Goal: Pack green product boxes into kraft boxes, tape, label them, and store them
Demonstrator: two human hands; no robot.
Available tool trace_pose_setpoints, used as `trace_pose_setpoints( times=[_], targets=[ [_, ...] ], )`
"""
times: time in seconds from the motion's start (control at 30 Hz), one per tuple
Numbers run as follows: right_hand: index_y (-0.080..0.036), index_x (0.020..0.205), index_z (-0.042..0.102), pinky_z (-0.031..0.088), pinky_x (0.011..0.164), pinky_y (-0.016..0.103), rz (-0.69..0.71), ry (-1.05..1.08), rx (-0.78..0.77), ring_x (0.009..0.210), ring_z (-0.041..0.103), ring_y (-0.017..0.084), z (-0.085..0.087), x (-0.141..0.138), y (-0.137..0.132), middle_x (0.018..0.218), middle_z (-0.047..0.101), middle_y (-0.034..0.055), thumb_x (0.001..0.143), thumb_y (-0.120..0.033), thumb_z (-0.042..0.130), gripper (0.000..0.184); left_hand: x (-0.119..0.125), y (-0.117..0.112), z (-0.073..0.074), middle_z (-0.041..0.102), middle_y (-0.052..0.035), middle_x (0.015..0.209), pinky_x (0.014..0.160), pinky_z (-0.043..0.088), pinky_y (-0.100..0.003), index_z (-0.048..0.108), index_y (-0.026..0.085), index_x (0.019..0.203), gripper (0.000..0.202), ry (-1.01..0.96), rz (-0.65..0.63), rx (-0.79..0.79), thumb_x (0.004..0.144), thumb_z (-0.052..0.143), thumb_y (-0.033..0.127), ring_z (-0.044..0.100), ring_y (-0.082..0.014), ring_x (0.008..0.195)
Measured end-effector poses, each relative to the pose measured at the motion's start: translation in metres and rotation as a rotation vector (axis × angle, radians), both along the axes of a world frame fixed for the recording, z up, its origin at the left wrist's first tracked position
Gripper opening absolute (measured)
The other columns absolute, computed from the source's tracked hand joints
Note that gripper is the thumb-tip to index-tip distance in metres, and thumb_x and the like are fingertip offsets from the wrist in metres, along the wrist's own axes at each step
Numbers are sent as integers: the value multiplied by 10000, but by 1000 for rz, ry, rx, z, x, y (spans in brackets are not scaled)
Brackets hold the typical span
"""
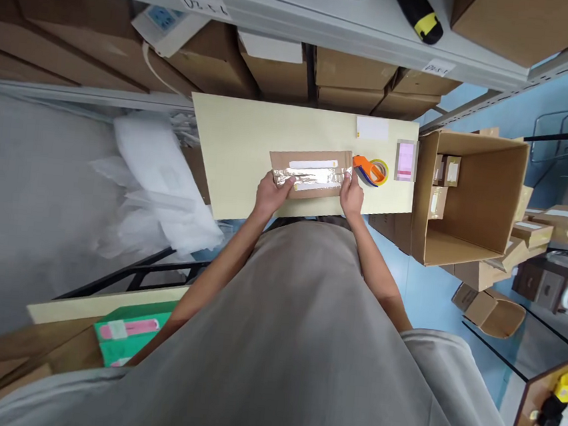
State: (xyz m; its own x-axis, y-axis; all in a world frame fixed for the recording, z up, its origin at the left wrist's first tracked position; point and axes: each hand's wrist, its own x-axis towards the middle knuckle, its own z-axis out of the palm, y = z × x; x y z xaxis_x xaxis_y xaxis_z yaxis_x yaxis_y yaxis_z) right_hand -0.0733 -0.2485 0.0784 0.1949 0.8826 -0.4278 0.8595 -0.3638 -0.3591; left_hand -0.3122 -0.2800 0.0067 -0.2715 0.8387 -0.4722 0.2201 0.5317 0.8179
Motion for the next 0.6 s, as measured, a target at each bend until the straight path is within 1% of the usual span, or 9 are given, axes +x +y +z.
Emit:
trace_pose_setpoints(
  times=[0.07,0.1,0.17,0.27,0.33,0.4,0.47,0.53,0.6],
  targets=[
    [-185,1637,547,569,1110,443,1,34,58,1360,720,332,2,2,-4,1446,772,187,1216,-399,105,647,-8,-3,-1,831,-131,1243,1078,600,-501,746,259,1173,401,-73,-44,39,923,798,568,773,-355,1199],
    [-175,1593,595,559,1131,447,2,32,91,1381,696,329,4,3,-6,1436,768,194,1212,-385,120,644,-13,-5,-1,819,-137,1273,1088,601,-495,753,252,1193,391,-91,-58,62,934,780,543,764,-346,1223],
    [-143,1480,687,529,1179,468,-5,-11,149,1395,653,339,8,1,-10,1391,760,225,1207,-383,171,631,-20,-10,0,776,-162,1340,1098,605,-484,766,233,1237,397,-60,-65,101,922,790,474,737,-341,1277],
    [-110,1331,751,505,1195,494,-27,-103,151,1324,650,367,12,-11,-22,1315,739,262,1205,-423,291,570,-28,-16,4,719,-176,1336,1074,621,-490,777,217,1277,402,48,-81,114,911,804,382,731,-344,1237],
    [-94,1312,739,520,1171,497,-49,-149,128,1285,660,387,13,-26,-33,1304,718,274,1183,-511,446,526,-29,-19,8,705,-175,1268,1091,612,-531,774,216,1278,405,105,-111,122,913,826,382,722,-371,1219],
    [-84,1337,709,539,1152,507,-86,-175,142,1286,658,408,12,-43,-43,1319,698,283,1111,-624,622,592,-26,-21,13,690,-192,1253,1161,565,-605,757,212,1294,516,182,-114,151,859,919,437,675,-436,1293],
    [-81,1360,680,551,1142,522,-121,-181,183,1287,654,418,11,-56,-49,1325,687,283,1044,-701,716,697,-23,-22,20,672,-216,1297,1237,491,-678,720,206,1352,719,253,-82,184,766,1016,498,604,-497,1385],
    [-79,1380,657,553,1143,534,-125,-177,228,1288,649,417,12,-64,-50,1322,682,278,1029,-725,731,739,-22,-21,26,652,-225,1361,1283,433,-717,668,210,1434,860,283,-45,206,727,1054,515,560,-517,1441],
    [-82,1428,627,550,1153,534,-88,-165,275,1314,638,414,14,-64,-46,1340,673,272,1047,-707,719,738,-23,-17,32,634,-226,1430,1319,399,-716,625,227,1493,890,278,-19,230,752,1050,479,534,-509,1489]
  ],
)
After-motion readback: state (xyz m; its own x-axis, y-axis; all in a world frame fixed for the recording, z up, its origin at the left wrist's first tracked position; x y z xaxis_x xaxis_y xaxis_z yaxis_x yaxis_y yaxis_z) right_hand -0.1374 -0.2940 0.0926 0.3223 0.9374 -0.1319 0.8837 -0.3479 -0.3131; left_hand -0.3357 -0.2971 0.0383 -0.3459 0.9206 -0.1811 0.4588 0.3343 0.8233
